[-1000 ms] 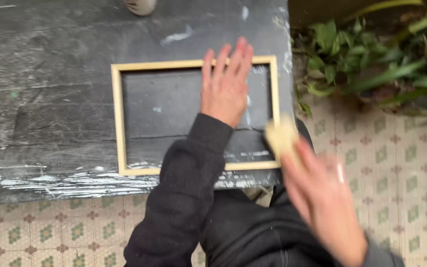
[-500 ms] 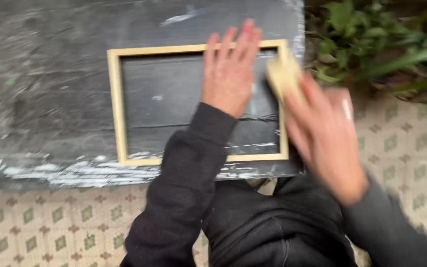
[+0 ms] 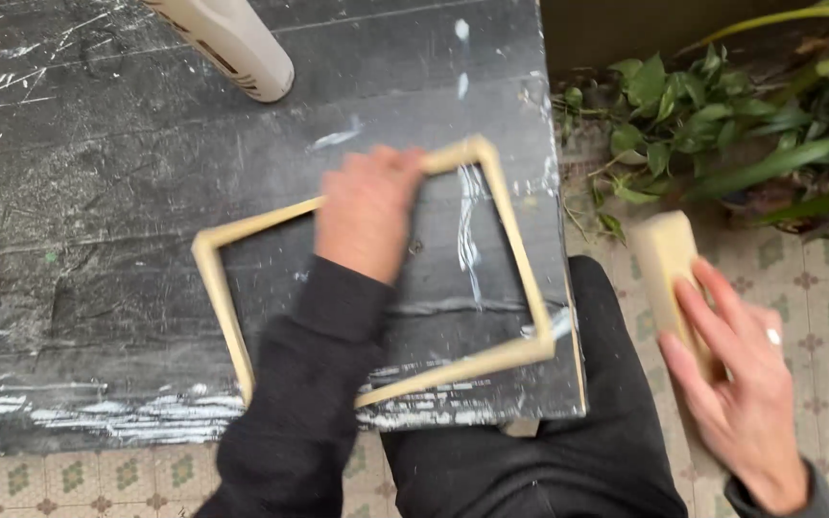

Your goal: Sanding the edges and corners of a wooden picture frame using a handheld sanding block.

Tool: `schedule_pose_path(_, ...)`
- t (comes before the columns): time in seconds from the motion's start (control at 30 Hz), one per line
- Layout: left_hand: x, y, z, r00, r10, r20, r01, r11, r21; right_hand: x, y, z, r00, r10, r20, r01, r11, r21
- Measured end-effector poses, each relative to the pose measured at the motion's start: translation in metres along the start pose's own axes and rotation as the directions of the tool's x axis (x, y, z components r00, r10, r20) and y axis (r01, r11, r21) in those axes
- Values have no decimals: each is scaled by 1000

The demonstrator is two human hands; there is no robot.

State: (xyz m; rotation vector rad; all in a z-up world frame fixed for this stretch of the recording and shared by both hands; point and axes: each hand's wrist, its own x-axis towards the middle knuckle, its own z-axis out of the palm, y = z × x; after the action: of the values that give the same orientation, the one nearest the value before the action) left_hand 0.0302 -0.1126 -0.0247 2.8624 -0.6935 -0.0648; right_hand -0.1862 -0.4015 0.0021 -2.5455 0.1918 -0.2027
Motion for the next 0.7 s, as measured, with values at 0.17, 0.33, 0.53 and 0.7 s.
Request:
schedule_pose_path(0.17, -39, -41, -6, 973, -142, -182, 134, 989, -60, 33, -23, 7, 976, -216, 22, 217, 975, -57)
schedule_pose_path(0.33, -56, -29, -17, 904, -425, -35, 416, 896, -156, 75, -37, 27, 948, -317, 27, 318, 946, -57)
schedule_pose_path(0.53, 2, 10, 51, 937, -23, -347, 51, 996, 70, 116, -65, 44, 901, -428, 78, 434, 895, -102)
schedule_pose_path(0.7, 14, 13, 81, 948, -58, -313, 68, 997, 21, 3, -75, 22, 928, -300, 220, 314, 949, -28)
